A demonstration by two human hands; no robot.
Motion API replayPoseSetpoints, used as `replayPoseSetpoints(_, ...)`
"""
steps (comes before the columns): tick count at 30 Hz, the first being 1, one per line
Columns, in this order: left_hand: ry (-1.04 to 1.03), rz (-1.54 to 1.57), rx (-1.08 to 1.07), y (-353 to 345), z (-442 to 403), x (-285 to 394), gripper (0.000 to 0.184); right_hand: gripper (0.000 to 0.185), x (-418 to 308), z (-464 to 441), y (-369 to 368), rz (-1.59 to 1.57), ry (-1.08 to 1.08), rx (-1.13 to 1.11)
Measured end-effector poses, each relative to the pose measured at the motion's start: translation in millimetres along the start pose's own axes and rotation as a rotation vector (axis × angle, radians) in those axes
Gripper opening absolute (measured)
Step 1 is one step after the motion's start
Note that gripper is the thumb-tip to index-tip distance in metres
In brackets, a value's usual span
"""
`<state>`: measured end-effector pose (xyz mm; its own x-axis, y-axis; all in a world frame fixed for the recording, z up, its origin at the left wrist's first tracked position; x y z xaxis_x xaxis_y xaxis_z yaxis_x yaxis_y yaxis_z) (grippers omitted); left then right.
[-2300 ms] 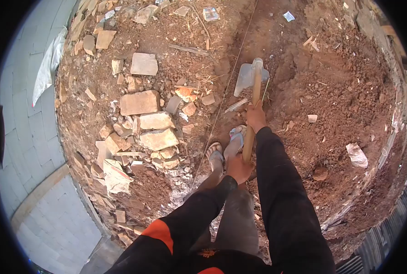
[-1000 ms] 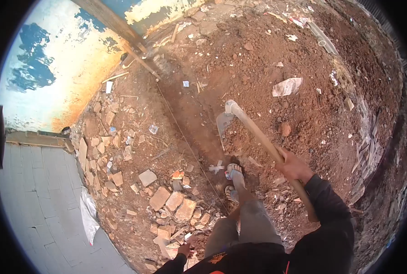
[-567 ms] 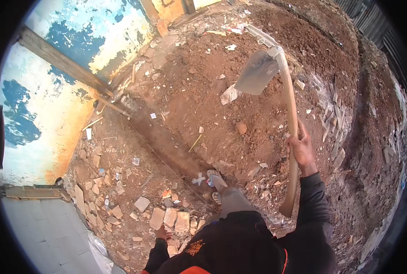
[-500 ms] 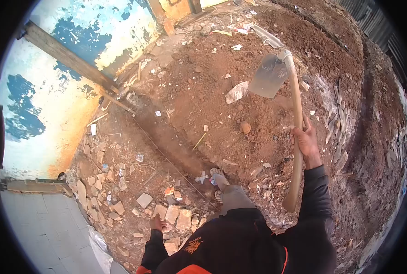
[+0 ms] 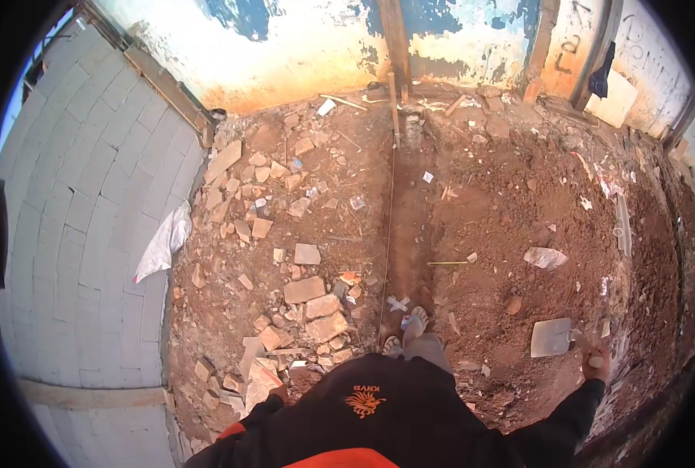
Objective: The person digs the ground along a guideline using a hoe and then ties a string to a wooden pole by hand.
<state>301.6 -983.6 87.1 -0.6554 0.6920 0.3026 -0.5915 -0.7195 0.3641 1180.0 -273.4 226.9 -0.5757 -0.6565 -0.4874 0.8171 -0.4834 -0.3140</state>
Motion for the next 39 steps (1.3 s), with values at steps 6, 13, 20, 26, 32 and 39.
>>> replayPoseSetpoints(6,0.180,0.389,-0.193,-44,-28,-94,0.043,0.023,-26,21,-26,-0.145,0.299,-0.042)
replayPoseSetpoints(13,0.071,0.371,-0.004,-27,-9,-62,0.042,0.057,-13,-35,-4,0.399,0.384,0.128)
replayPoseSetpoints(20,0.140,0.543,0.022,-68,-9,-28,0.040,0.070,308,-36,-182,0.643,-0.410,0.201)
replayPoseSetpoints(26,0.088,0.585,0.002,-118,1,-40,0.036,0.057,378,-28,-383,1.605,-0.369,0.031)
replayPoseSetpoints(32,0.431,0.748,0.175,-192,109,-92,0.040,0.041,306,-142,-530,1.662,-0.289,0.057)
replayPoseSetpoints(39,0.645,1.129,0.187,-340,212,-124,0.038,0.040,347,-211,-743,1.857,-0.059,-0.203)
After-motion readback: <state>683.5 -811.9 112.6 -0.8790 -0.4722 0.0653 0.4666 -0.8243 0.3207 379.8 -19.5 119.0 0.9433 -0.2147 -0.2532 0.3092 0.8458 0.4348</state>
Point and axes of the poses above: each hand's wrist, its own z-axis away from the middle knuckle, its own y-axis out of the back of the hand, x = y × z, the point moved 8 cm from there along -z, towards the middle knuckle, and after that the axes turned 12 degrees about -y, right-handed, at the moved point
